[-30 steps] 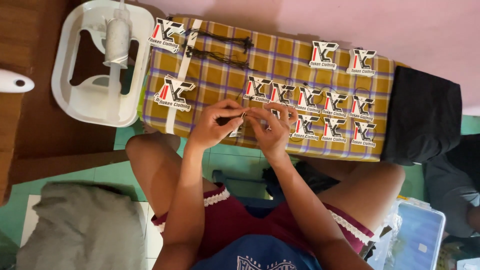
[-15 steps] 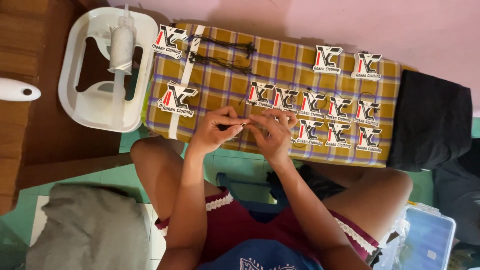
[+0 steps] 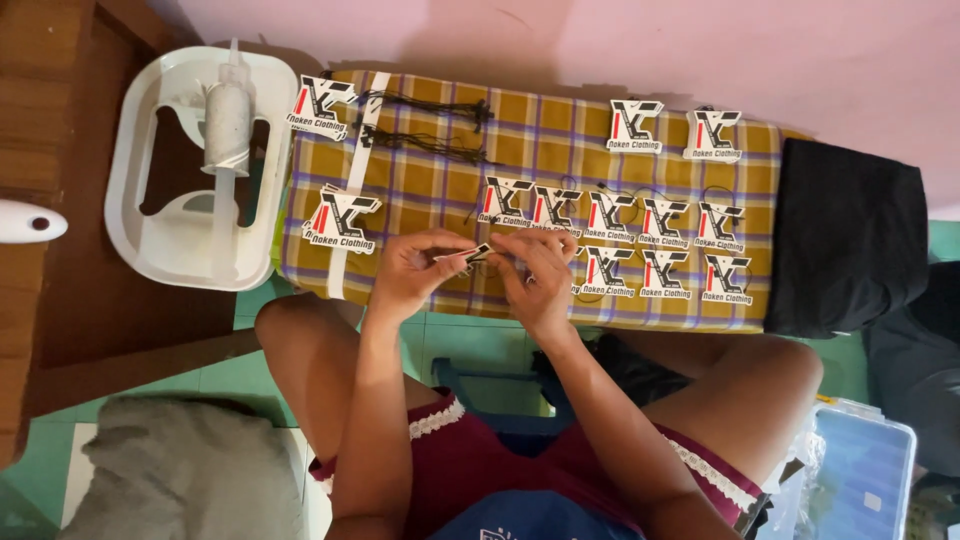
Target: Attaching thin black strings to clothing brand tags by threading them through pre-punched holes.
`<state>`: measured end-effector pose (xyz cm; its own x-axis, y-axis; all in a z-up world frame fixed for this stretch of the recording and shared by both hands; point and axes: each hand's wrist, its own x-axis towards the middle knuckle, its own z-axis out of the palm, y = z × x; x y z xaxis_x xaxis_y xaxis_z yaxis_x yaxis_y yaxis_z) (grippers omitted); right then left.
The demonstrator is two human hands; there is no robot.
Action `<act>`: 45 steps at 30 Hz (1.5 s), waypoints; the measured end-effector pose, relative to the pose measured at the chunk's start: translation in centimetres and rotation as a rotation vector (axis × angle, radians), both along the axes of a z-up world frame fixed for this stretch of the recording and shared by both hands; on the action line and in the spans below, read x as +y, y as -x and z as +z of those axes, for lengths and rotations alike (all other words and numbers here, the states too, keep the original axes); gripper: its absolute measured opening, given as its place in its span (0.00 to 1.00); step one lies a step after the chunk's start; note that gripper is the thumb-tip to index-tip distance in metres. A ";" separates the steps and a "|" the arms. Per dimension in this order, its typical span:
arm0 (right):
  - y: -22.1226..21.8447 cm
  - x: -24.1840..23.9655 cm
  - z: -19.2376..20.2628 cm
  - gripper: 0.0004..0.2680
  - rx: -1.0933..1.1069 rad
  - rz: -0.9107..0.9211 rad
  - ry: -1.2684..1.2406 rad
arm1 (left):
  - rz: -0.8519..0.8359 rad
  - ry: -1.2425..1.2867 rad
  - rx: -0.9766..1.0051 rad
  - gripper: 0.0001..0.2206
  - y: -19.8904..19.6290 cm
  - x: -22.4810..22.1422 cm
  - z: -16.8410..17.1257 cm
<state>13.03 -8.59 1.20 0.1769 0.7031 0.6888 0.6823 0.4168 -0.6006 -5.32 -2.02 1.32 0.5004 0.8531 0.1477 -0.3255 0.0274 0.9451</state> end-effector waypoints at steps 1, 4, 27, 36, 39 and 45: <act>0.0 -0.1 0.0 0.07 0.000 -0.005 0.000 | -0.005 0.000 0.000 0.11 -0.1 -0.1 0.1; -0.3 -0.1 -0.9 0.06 0.033 -0.007 0.018 | -0.008 -0.062 0.124 0.16 -0.3 0.0 0.2; -0.3 -0.2 -0.5 0.02 -0.013 0.215 0.043 | 0.036 -0.122 0.035 0.06 -0.1 0.2 -0.4; -0.1 -0.1 -1.7 0.07 0.080 0.186 0.025 | 0.033 -0.159 0.006 0.06 0.0 0.3 -1.6; -0.3 -0.1 -2.6 0.08 0.072 0.187 0.024 | 0.036 -0.167 -0.002 0.06 0.0 0.5 -1.8; -0.1 0.0 -1.4 0.08 0.040 0.202 0.012 | 0.024 -0.172 -0.056 0.06 -0.1 0.5 -2.2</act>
<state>13.12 -8.62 -0.24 0.0586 0.7351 0.6754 0.5612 0.5353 -0.6313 -5.24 -1.49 -0.85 0.4668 0.8248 0.3190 -0.3761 -0.1413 0.9157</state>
